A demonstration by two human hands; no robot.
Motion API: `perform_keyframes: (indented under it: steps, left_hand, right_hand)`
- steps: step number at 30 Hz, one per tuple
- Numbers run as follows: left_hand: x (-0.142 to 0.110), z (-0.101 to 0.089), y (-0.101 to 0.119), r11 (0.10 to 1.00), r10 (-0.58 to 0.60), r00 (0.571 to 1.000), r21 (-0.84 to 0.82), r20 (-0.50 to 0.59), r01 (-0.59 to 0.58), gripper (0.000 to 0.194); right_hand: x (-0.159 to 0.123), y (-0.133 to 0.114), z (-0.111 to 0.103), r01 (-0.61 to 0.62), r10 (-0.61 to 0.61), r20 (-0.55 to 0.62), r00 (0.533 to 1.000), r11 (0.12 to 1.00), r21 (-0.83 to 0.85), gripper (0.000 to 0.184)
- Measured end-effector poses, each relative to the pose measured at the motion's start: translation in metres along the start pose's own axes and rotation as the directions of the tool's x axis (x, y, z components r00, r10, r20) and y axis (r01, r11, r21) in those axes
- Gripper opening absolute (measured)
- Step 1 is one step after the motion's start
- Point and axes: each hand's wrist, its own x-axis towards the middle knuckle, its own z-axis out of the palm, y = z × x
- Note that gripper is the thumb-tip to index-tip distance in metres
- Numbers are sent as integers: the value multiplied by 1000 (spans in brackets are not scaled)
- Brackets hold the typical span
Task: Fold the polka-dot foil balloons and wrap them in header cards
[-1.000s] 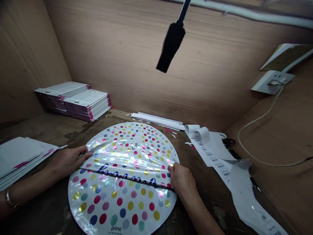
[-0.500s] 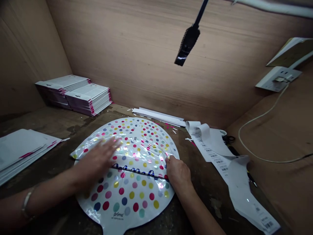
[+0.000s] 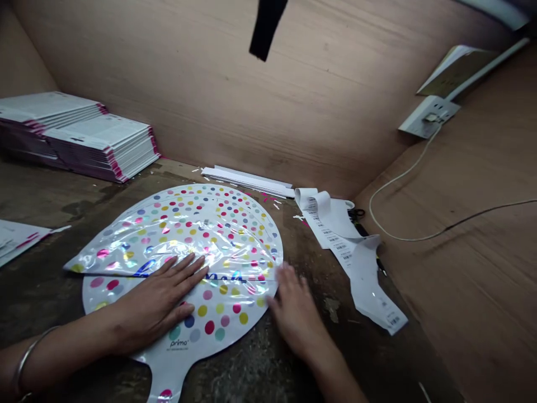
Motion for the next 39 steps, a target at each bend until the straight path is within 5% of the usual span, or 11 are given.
perform_keyframes:
  steps: [2, 4, 7, 11, 15, 18, 21, 24, 30, 35, 39]
  left_hand:
    - [2, -1, 4, 1000, -16, 999, -2, 29, 17, 60]
    - [6, -3, 8, 1000, -31, 998, 5, 47, 30, 62]
    - [6, -8, 7, 1000, 1, 998, 20, 62, -2, 63]
    - [-39, -12, -29, 977, -189, 980, 110, 67, 181, 63]
    - [-111, -12, -73, 735, -607, 762, 207, -225, 646, 71]
    - [-114, -18, -70, 668, -551, 664, 211, -505, 714, 74]
    - [-63, -24, -34, 860, -236, 801, 266, -550, 436, 53]
    - [-5, -23, 1, 981, 13, 953, 191, -301, 47, 37]
    - [28, -25, 5, 999, -33, 988, 18, -154, 36, 35]
    - [33, -27, 5, 991, 43, 994, 134, -104, -29, 23]
    - [27, -17, 2, 994, 106, 989, -27, -103, -109, 24]
  right_hand:
    - [2, 18, -6, -118, 108, -178, 978, 992, -49, 58]
    - [9, 9, -11, 44, -61, -292, 954, 997, -65, 54]
    - [21, -31, -13, 387, -385, -154, 910, 922, -14, 51]
    - [32, -57, -4, 402, -404, 20, 914, 913, 64, 51]
    - [30, -52, -1, 348, -350, 41, 936, 936, 45, 55]
    - [23, -62, -8, 315, -315, 50, 948, 949, 12, 57]
    - [22, -75, -18, 310, -307, 83, 948, 950, -27, 58]
    - [30, -69, -24, 285, -283, 54, 958, 957, -52, 62]
    - [27, -30, -30, 148, -159, -122, 980, 984, -99, 40]
    - [-17, -85, -31, 210, -213, -39, 976, 975, -66, 37]
    - [-35, -112, -45, 394, -400, 76, 913, 916, 81, 47]
